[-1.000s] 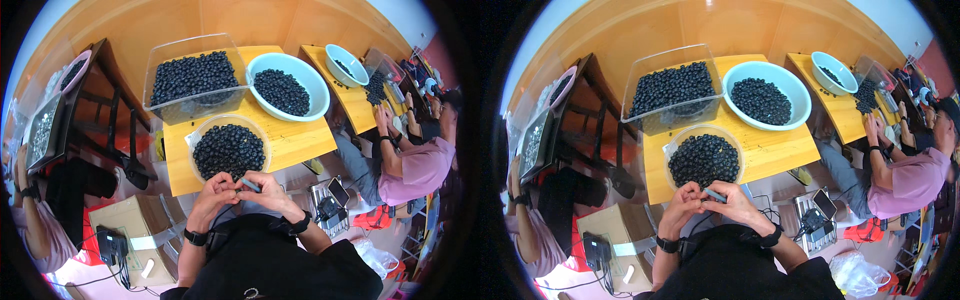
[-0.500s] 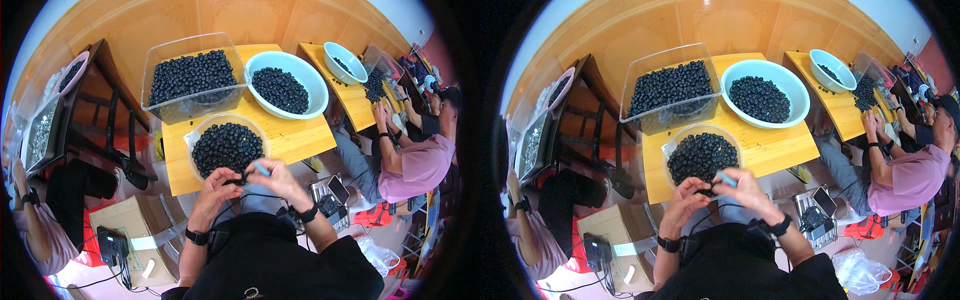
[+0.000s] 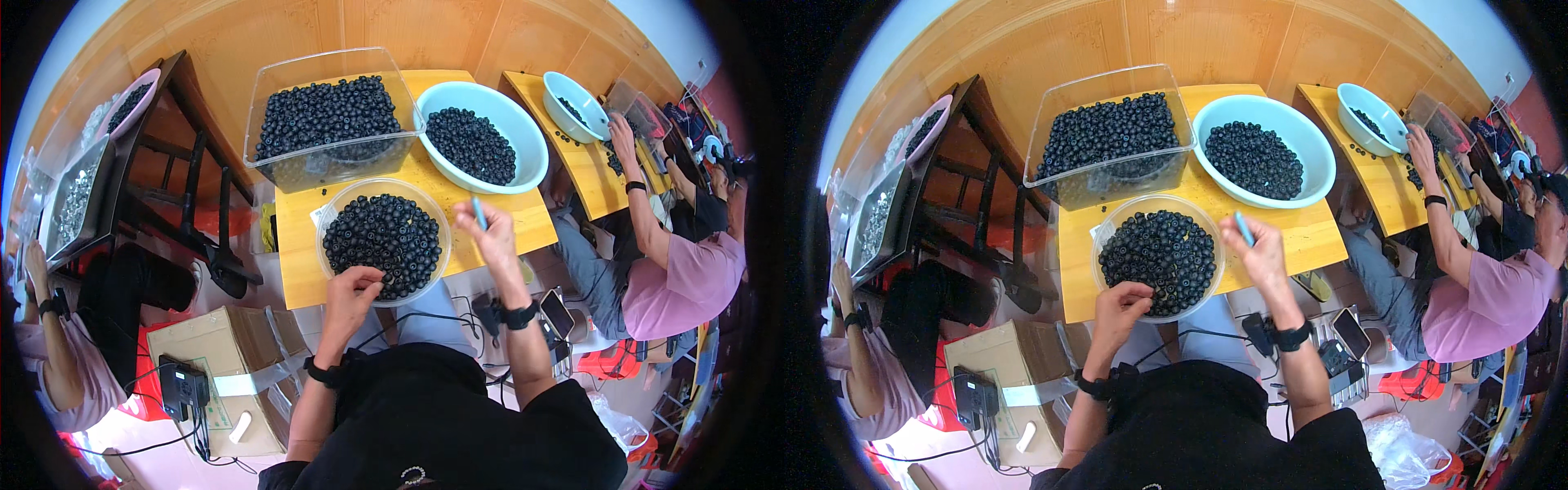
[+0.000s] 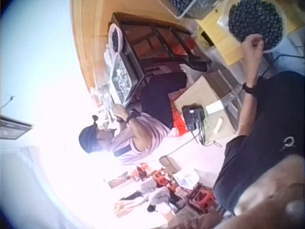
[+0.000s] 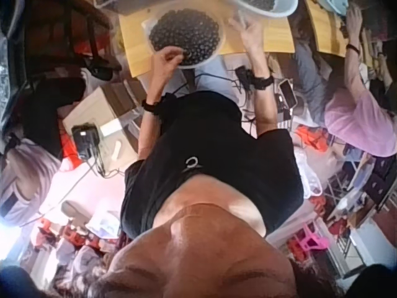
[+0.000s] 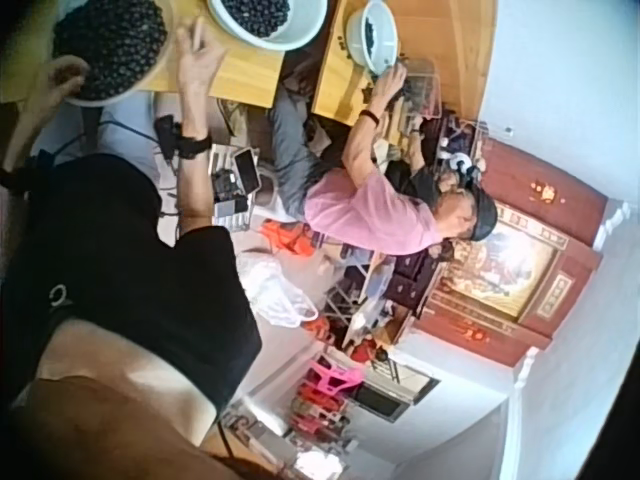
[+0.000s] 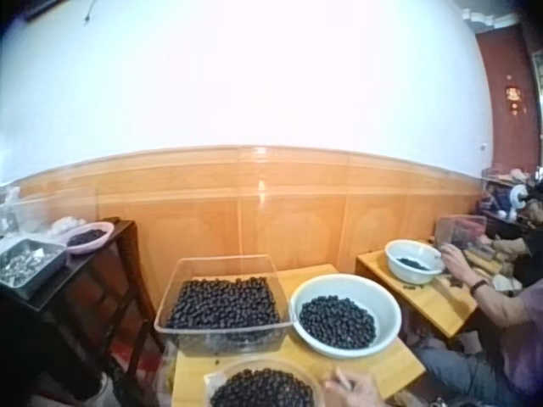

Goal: Manually sort blueberries into plastic containers at a workstation.

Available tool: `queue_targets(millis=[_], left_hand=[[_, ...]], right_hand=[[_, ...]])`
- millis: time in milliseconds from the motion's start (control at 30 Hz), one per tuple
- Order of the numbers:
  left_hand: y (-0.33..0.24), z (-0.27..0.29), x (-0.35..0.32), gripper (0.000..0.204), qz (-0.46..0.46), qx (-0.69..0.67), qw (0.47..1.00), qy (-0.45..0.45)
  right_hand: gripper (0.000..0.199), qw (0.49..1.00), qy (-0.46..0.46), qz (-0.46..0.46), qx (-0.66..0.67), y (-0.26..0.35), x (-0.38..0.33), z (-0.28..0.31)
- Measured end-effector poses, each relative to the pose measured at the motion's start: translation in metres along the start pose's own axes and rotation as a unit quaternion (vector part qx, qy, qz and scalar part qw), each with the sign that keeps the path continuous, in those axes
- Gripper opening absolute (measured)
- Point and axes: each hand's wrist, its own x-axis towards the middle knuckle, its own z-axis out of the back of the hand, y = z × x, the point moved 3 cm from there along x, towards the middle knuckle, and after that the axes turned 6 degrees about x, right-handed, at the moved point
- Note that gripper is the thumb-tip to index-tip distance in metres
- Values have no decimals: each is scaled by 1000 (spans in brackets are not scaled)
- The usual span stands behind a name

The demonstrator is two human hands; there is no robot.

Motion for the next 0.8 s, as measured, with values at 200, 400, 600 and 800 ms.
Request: queue_targets(millis=[200,400,600,800], left_hand=[[-18,-23,16,23,-88,183,977,61],[-16,-26,19,22,-133,235,958,98],[-19,-20,18,12,-80,122,983,110],[-22,-1,9,20,94,-405,904,103]], right_hand=[[12,995,21,-84,59,-46,-38,-19],[12,994,21,-105,37,-38,-48,-21],[12,994,32,-107,-2,-35,-50,-22],[12,992,51,-116,27,-20,-57,-34]])
